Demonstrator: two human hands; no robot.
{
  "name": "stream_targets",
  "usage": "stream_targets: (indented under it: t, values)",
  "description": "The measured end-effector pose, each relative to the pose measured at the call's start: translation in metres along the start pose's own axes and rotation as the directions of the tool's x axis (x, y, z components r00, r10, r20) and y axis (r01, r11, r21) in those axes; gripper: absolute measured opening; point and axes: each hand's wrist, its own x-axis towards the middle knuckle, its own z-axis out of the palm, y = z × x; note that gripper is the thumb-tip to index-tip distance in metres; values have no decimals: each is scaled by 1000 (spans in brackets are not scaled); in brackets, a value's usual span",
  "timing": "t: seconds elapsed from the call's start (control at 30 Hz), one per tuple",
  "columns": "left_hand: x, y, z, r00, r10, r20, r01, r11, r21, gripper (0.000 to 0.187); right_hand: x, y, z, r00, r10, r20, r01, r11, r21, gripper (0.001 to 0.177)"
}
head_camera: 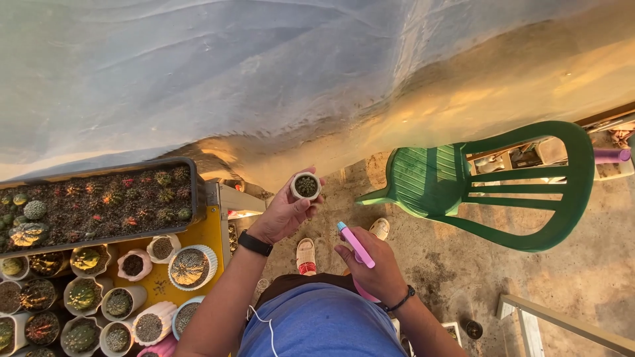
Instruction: Watering various small succulent plants in individual pots using a hand-held spray bottle.
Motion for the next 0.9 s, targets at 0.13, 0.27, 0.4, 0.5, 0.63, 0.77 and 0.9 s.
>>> stream_targets:
  t: [0.13, 0.27, 0.4, 0.5, 0.63, 0.77, 0.9]
  values:
    - [1, 2, -2, 999, 42, -32, -41, 999, 29, 86, 2, -3, -4, 992, -116, 41, 116, 993, -15, 28]
    - [-2, 1, -12, 999, 40, -16, -40, 999, 10, 89, 6, 0, -3, 989, -122, 81, 125, 992, -27, 21]
    - [0, -2, -15, 997, 53, -52, -54, 998, -23, 69, 9, 11, -4, 999, 39, 28, -38, 999, -34, 28]
    - [-1, 3, -12, 998, 66, -9, -67, 998, -12, 69, 8, 1, -17, 986, 57, -157, -55, 998, 19, 16]
    - [7, 2, -11, 998, 51, -21, -51, 999, -11, 71, 5, 6, -14, 998, 39, -57, -35, 997, 62, 22]
    - [17, -3, -11, 999, -14, -34, 13, 1000, -22, 84, 2, 2, -9, 997, -63, 38, 62, 998, 22, 24]
    - [26, -8, -12, 998, -16, -61, 10, 995, -96, 71, 3, 5, -5, 999, -29, 20, 29, 999, 32, 23]
